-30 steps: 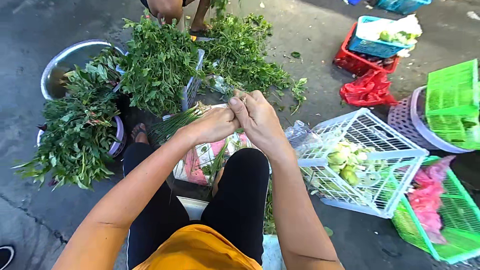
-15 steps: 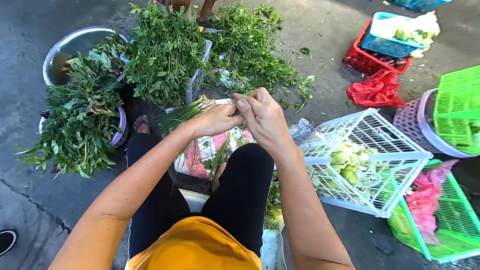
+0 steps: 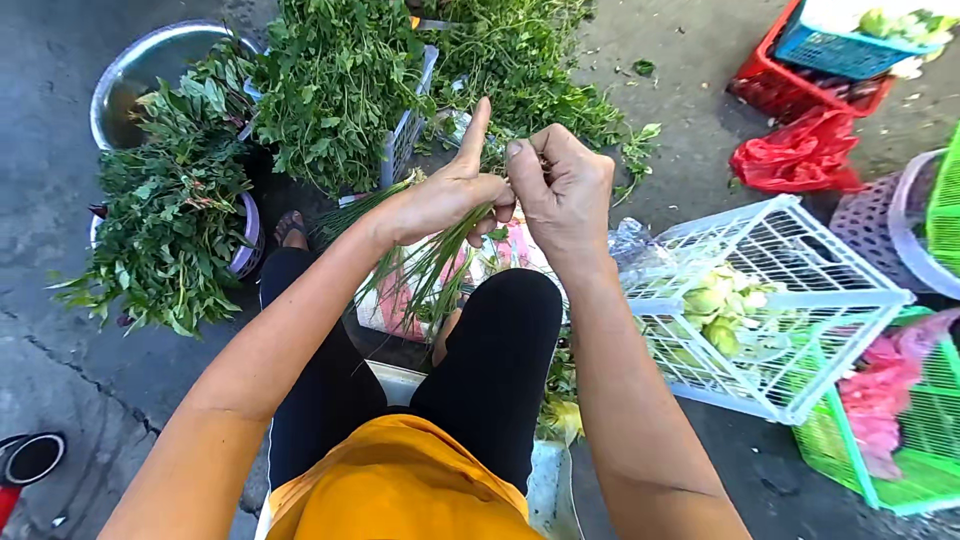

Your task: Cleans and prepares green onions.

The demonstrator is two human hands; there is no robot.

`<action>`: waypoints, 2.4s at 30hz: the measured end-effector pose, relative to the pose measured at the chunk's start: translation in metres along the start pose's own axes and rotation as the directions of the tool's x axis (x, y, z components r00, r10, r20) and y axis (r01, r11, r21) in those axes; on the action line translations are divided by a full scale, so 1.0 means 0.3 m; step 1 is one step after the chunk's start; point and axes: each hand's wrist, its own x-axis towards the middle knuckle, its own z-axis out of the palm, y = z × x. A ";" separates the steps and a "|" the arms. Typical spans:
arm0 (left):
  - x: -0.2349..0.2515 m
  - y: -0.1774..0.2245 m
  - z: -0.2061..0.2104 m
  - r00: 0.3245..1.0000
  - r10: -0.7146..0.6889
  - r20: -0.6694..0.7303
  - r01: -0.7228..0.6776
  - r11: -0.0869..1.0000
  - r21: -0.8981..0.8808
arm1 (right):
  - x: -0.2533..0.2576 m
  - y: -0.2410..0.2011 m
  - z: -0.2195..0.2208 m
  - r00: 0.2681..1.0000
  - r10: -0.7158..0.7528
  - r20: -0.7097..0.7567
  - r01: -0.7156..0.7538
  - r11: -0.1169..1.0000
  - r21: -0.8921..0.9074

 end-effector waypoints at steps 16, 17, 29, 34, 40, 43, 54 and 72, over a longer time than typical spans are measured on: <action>0.014 -0.002 0.050 1.000 0.017 -0.012 -0.007 0.808 0.590 | 0.013 0.007 -0.102 0.988 0.107 0.108 -0.081 0.972 -0.220; 0.015 0.006 0.054 1.000 0.011 -0.019 0.003 0.792 0.611 | 0.015 0.012 -0.107 0.991 0.086 0.103 -0.059 0.967 -0.247; 0.042 0.044 0.093 0.994 0.106 -0.042 -0.049 0.731 0.681 | 0.014 0.005 -0.109 0.955 0.290 -0.061 -0.277 0.946 0.165; 0.047 0.050 0.106 0.986 0.079 -0.144 0.012 0.840 0.543 | 0.016 0.011 -0.118 0.963 0.238 -0.129 -0.239 0.971 0.005; 0.071 0.086 0.103 0.983 0.154 -0.101 -0.036 0.697 0.716 | 0.035 -0.014 -0.123 0.986 0.059 -0.158 -0.130 0.861 -0.492; 0.088 0.085 0.112 0.971 0.236 -0.041 -0.081 0.488 0.869 | 0.058 -0.019 -0.121 0.985 0.012 -0.169 -0.109 0.810 -0.576; 0.089 0.037 0.054 0.999 0.039 -0.013 -0.015 0.653 0.757 | 0.061 0.049 -0.148 0.983 0.185 0.018 -0.175 0.954 -0.244; 0.157 -0.016 -0.048 0.981 0.190 -0.031 -0.102 0.653 0.750 | 0.141 0.068 -0.216 0.872 0.363 0.329 -0.442 0.873 0.206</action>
